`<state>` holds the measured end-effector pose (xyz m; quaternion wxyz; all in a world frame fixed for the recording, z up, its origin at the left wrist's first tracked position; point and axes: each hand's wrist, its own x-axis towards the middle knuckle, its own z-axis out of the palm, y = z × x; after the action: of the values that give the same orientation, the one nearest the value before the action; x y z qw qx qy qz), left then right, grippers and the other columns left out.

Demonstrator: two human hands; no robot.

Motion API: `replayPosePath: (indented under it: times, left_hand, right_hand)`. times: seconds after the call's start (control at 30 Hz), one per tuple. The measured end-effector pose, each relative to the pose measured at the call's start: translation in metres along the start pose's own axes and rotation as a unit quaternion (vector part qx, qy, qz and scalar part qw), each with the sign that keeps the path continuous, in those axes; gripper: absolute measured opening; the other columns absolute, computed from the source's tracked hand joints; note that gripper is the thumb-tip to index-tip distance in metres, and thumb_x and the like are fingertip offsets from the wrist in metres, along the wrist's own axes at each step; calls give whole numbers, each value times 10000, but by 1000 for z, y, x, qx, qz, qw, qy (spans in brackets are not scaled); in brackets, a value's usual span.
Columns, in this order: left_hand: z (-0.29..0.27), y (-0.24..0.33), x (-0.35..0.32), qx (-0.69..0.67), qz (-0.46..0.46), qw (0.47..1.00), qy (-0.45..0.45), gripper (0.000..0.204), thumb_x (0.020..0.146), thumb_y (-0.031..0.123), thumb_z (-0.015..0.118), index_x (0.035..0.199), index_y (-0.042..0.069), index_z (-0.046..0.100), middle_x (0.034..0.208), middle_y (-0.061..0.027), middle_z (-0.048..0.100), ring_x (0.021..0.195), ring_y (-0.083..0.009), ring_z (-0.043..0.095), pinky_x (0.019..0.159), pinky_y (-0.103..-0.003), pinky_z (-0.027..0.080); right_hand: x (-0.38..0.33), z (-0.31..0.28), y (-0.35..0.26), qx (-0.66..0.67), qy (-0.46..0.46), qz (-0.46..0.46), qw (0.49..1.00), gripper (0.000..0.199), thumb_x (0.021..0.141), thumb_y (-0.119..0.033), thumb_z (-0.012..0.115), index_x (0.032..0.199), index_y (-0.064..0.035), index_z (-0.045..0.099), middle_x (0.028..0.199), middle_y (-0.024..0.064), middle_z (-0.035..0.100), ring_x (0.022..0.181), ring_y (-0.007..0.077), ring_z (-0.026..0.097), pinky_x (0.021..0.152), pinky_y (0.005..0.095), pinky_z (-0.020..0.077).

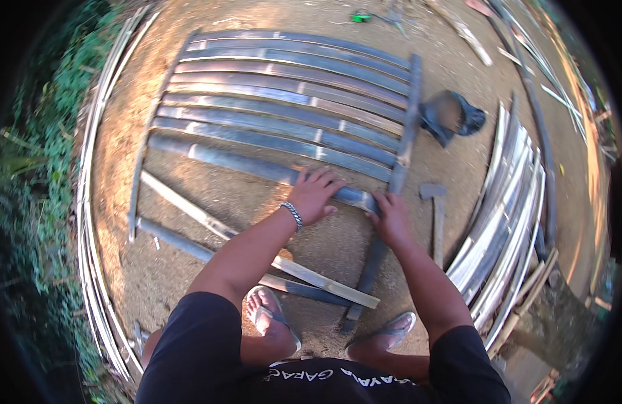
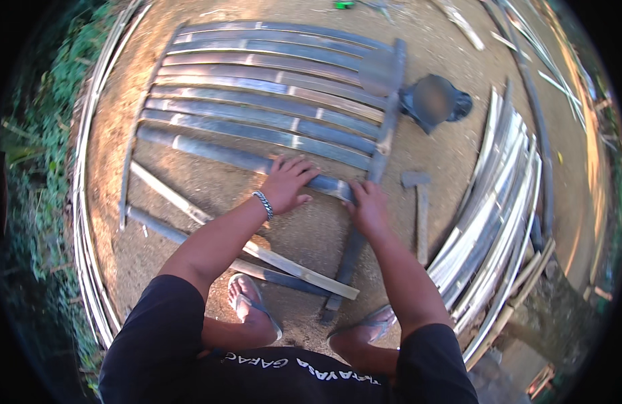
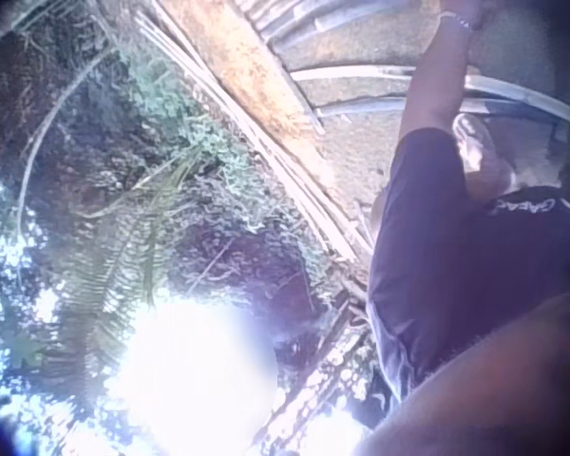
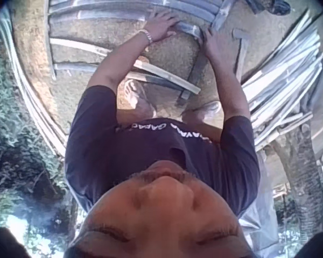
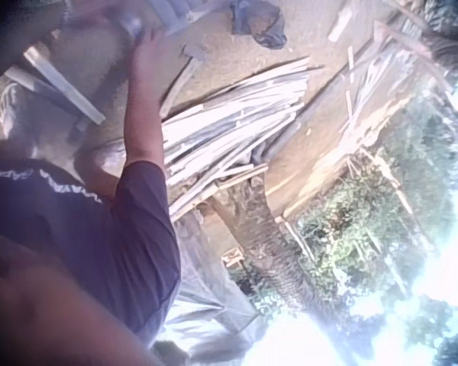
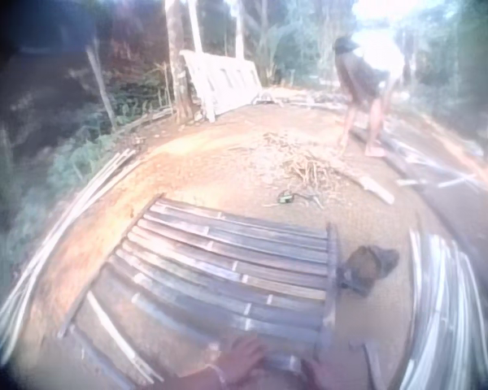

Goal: The person constructs a bamboo frame by hand and using a hammer. The person aligns bamboo slats across wooden supports, picks up nails from a bag, and hammers them into place, occasionally rotating or adjusting the bamboo pieces.

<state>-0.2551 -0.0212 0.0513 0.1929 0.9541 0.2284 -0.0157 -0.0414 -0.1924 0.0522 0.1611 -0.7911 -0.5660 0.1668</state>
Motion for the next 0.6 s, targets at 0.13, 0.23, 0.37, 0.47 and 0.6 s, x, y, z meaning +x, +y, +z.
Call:
replayPosePath:
  times: [0.13,0.23,0.37,0.47,0.6]
  left_hand:
    - [2,-11,22,8,24,998,-60,626,878,300,769,1467,266,559,1357,-51,622,1329,-263,535,1158,-518,339]
    - [-5,-25,22,27,32,999,-10,622,853,279,794,1442,263,592,1190,-55,648,1176,-267,579,1064,-466,400]
    - [-10,-54,10,1,18,1000,10,637,826,329,822,1424,257,615,1108,-59,628,1102,-270,574,1031,-470,401]
    - [-4,-46,18,1,12,1000,16,649,817,365,830,1422,255,623,1100,-61,616,1109,-270,567,1022,-473,399]
    - [0,-43,22,12,21,999,34,630,822,393,824,1408,250,643,1117,-64,602,1115,-268,554,1025,-466,398]
  right_hand:
    - [-13,0,-8,-22,115,33,993,784,755,-290,876,1448,-130,546,1253,162,605,1159,362,571,1019,482,445]
    - [-32,5,-18,6,123,208,970,926,727,-325,895,1518,-116,461,1283,175,589,1185,369,568,1039,485,435]
    - [-45,18,-21,58,81,300,949,942,745,-299,864,1544,-75,418,1301,189,583,1229,380,564,1064,486,430]
    - [-41,13,-21,98,70,334,935,862,773,-227,800,1535,-67,432,1291,204,587,1229,383,571,1064,490,440]
    - [-40,20,-12,110,106,319,935,819,754,-197,780,1503,-53,481,1195,210,616,1089,366,630,989,451,503]
